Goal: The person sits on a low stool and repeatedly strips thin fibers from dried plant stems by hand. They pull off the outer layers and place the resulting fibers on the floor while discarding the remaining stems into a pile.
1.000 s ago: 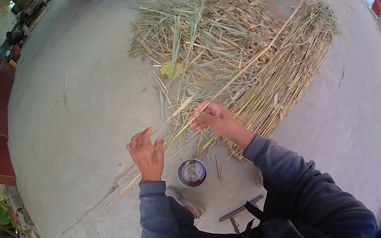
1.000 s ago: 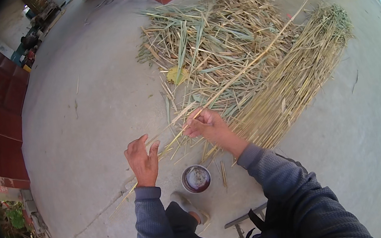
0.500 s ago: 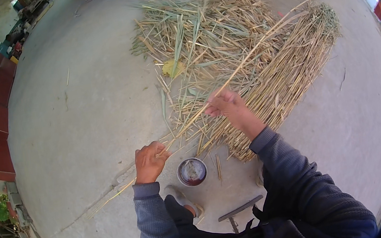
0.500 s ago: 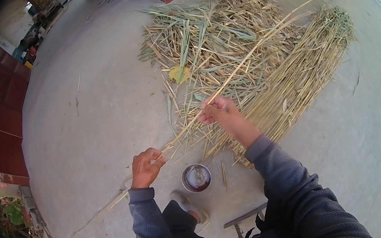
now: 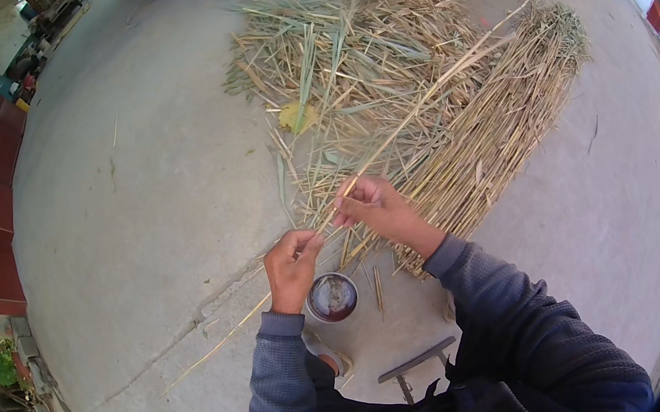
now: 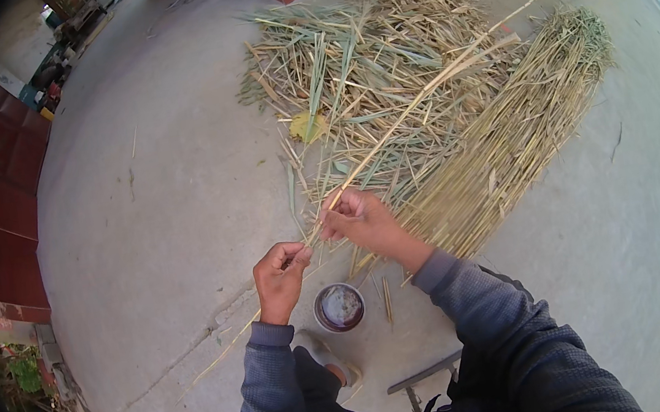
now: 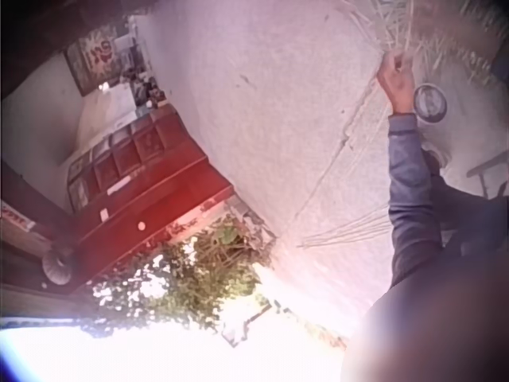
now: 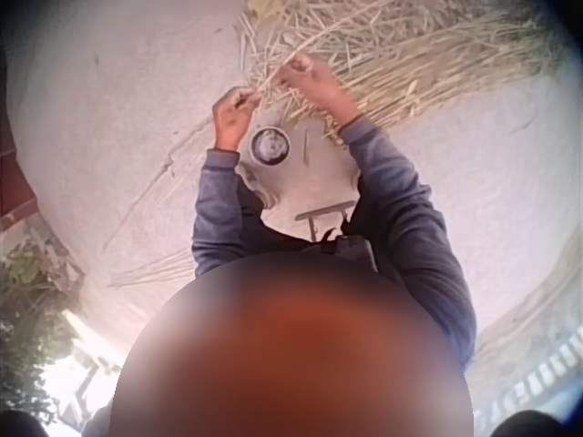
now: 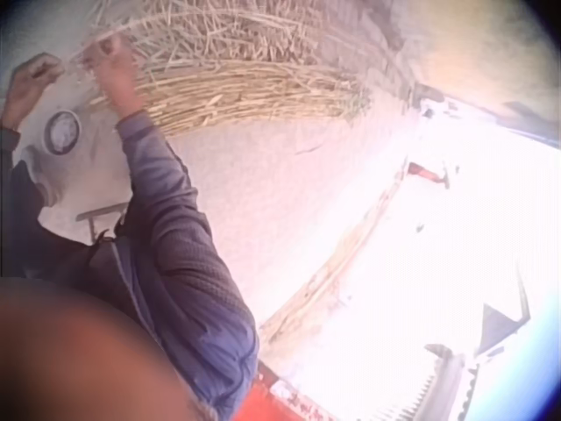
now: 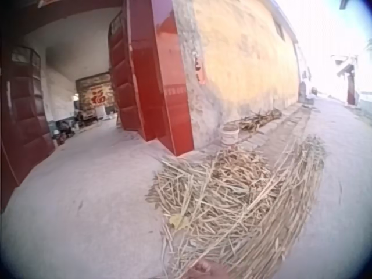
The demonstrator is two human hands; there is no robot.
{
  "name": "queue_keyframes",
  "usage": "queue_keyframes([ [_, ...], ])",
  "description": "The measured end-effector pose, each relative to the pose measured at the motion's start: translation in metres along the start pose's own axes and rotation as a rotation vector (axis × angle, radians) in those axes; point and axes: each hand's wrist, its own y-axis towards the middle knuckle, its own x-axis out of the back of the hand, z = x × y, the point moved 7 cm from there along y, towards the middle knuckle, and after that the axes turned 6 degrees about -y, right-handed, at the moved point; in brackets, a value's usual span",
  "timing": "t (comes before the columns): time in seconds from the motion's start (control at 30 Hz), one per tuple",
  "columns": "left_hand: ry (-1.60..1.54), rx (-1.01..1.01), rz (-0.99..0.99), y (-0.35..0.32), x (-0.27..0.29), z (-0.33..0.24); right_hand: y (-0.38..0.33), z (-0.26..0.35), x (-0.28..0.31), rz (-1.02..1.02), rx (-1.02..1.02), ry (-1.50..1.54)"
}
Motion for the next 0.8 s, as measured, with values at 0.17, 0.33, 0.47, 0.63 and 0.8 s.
queue_keyframes([
  [0.17, 0.064, -0.082, -0.014, -0.003, -0.004, -0.003, 0.0, -0.003, -0.002, -0.023, -0.006, 0.037],
  [0.33, -0.055, 0.091, -0.029, -0.001, -0.004, 0.01, 0.0, -0.004, -0.004, -0.01, -0.014, 0.019],
  [0.47, -0.387, 0.099, -0.238, 0.005, 0.043, 0.014, 0.001, -0.011, 0.006, -0.066, -0.079, -0.033],
  [0.63, -0.218, 0.036, -0.499, 0.004, 0.133, 0.014, 0.001, -0.017, 0.022, -0.127, -0.096, -0.041],
  [0.8, 1.097, -0.52, -0.494, -0.006, 0.09, -0.042, 0.003, -0.026, 0.011, -0.083, -0.123, 0.098],
])
